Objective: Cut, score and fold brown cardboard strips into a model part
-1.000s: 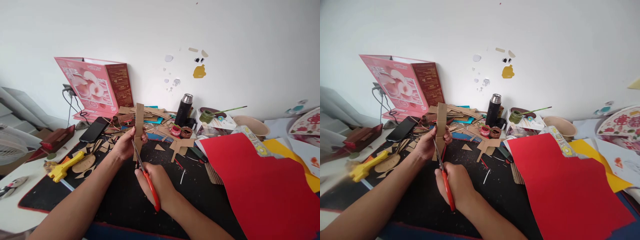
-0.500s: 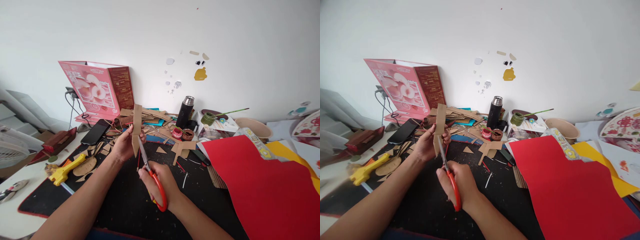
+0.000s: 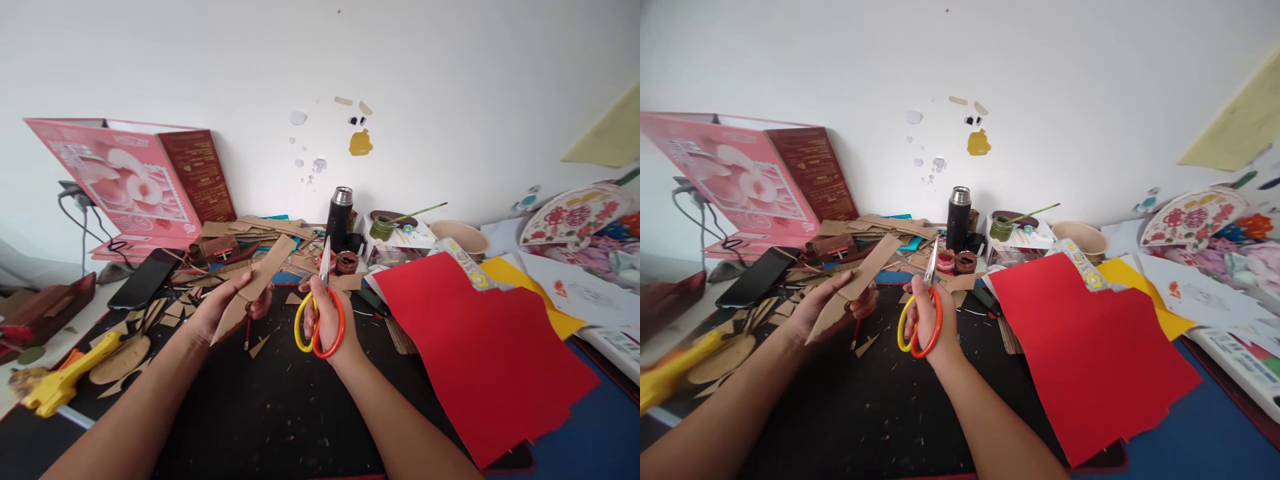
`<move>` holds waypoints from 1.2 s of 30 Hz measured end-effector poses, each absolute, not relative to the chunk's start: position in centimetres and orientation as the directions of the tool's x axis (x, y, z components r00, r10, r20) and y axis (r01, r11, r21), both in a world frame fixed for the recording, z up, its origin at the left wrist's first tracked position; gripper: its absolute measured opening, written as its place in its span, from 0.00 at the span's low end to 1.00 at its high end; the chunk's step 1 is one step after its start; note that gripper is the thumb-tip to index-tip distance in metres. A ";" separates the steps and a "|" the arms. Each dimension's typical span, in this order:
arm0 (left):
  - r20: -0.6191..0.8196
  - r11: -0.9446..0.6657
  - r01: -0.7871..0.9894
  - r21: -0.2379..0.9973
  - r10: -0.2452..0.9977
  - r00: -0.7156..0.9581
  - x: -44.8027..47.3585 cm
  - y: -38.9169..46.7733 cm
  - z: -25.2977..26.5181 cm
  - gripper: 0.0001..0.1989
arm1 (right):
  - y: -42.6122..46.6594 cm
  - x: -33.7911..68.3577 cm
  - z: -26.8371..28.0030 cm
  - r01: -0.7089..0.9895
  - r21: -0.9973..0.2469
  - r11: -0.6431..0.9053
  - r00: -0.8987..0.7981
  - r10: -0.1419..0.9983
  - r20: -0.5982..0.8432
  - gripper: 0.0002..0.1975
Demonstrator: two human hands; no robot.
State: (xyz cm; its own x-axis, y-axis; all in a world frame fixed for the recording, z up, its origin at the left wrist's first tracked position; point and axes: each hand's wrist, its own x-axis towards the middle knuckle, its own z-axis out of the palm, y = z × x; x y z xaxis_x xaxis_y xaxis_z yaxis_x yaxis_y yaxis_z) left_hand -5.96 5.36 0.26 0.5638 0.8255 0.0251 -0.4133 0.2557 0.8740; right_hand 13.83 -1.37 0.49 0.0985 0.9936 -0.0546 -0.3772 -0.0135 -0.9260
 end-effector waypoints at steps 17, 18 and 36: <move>-0.150 0.414 -0.219 0.884 0.693 0.706 -6.5 5.3 -0.5 0.24 | -0.3 14.8 -0.2 -0.380 -0.923 0.057 0.181 0.983 -0.014 0.29; -0.148 0.436 -0.257 0.862 0.703 0.695 -6.6 5.5 -0.5 0.22 | -0.2 14.9 -0.1 -0.380 -0.923 0.059 0.202 0.979 -0.020 0.29; 0.085 0.078 -0.195 0.978 0.703 0.706 -5.2 4.6 -0.7 0.24 | -0.4 14.9 0.1 -0.380 -0.920 0.098 0.342 0.939 -0.041 0.27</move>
